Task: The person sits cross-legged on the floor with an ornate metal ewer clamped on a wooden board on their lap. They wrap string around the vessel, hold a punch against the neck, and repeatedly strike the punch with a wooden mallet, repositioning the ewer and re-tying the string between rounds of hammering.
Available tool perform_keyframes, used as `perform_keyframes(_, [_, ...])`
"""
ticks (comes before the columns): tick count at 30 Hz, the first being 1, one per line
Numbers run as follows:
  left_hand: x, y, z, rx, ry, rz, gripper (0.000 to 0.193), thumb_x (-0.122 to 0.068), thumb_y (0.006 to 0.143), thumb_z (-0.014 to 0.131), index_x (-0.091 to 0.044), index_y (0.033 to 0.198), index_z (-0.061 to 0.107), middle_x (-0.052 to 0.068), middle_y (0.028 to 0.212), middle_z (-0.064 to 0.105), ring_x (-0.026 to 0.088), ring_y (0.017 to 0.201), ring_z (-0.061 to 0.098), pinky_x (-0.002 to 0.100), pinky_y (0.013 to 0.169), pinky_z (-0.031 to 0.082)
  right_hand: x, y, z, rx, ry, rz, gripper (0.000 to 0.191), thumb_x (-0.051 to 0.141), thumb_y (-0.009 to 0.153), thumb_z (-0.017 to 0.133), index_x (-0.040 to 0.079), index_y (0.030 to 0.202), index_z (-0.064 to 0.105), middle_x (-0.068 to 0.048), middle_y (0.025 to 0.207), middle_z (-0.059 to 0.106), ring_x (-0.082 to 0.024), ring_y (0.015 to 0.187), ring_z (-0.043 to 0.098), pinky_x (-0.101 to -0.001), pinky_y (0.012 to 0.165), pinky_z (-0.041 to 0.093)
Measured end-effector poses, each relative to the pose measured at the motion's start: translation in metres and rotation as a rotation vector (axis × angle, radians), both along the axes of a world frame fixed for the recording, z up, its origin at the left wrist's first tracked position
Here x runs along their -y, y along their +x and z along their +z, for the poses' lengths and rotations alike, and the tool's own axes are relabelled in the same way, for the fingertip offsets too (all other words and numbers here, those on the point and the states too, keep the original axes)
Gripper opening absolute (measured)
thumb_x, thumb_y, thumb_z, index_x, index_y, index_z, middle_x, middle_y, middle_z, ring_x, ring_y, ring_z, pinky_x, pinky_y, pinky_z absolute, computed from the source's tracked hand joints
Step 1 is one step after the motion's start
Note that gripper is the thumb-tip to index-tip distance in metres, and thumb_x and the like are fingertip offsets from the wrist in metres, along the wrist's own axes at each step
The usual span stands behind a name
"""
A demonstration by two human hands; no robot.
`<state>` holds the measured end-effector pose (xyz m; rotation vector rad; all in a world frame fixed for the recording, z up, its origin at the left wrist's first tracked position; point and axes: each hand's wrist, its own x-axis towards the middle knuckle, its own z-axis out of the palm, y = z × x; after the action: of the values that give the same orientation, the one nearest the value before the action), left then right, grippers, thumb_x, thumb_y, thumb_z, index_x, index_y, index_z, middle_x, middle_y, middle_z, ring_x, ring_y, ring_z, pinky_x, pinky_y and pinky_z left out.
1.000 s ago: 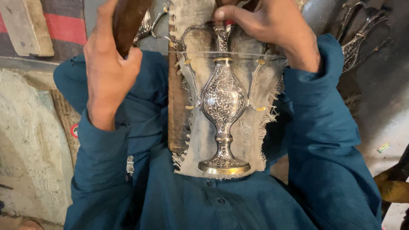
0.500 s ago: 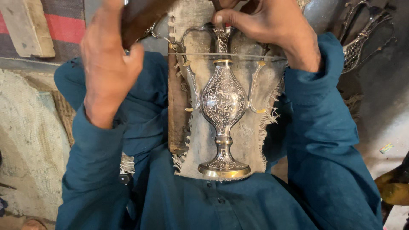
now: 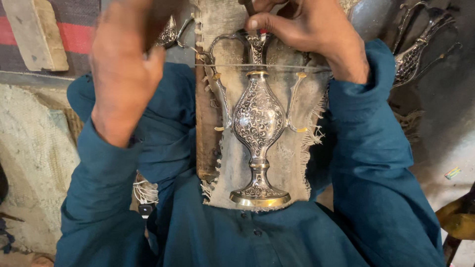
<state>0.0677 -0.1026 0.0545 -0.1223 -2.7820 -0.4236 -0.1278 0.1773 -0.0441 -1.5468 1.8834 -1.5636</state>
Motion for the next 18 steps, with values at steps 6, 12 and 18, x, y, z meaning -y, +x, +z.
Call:
perform_keyframes(6, [-0.002,-0.005,-0.004,-0.006,0.118,0.000,0.060,0.009,0.088,0.069,-0.003,0.143,0.049,0.024,0.132,0.056,0.048,0.123,0.053,0.052,0.106,0.046,0.001,0.002,0.000,0.070,0.081,-0.042,0.018,0.013,0.109,0.078,0.001,0.119,0.068,-0.009,0.106,0.075,-0.019,0.104,0.076,-0.0326,0.090,0.063])
perform_keyframes(12, [-0.010,-0.005,0.002,0.009,0.164,0.080,0.058,0.008,0.092,0.068,-0.006,0.144,0.049,0.023,0.127,0.059,0.047,0.117,0.056,0.052,0.098,0.047,-0.001,0.002,0.005,0.057,0.123,-0.042,0.015,0.013,0.111,0.076,0.001,0.119,0.072,-0.009,0.112,0.076,-0.018,0.102,0.075,-0.0317,0.088,0.062])
perform_keyframes(18, [-0.009,-0.002,0.002,0.005,0.208,0.061,0.067,0.008,0.089,0.064,-0.008,0.150,0.042,0.022,0.123,0.058,0.046,0.117,0.055,0.049,0.101,0.049,-0.001,0.003,0.010,0.090,0.118,-0.018,0.014,0.014,0.112,0.073,0.002,0.119,0.071,-0.006,0.107,0.077,-0.017,0.103,0.075,-0.0304,0.088,0.062])
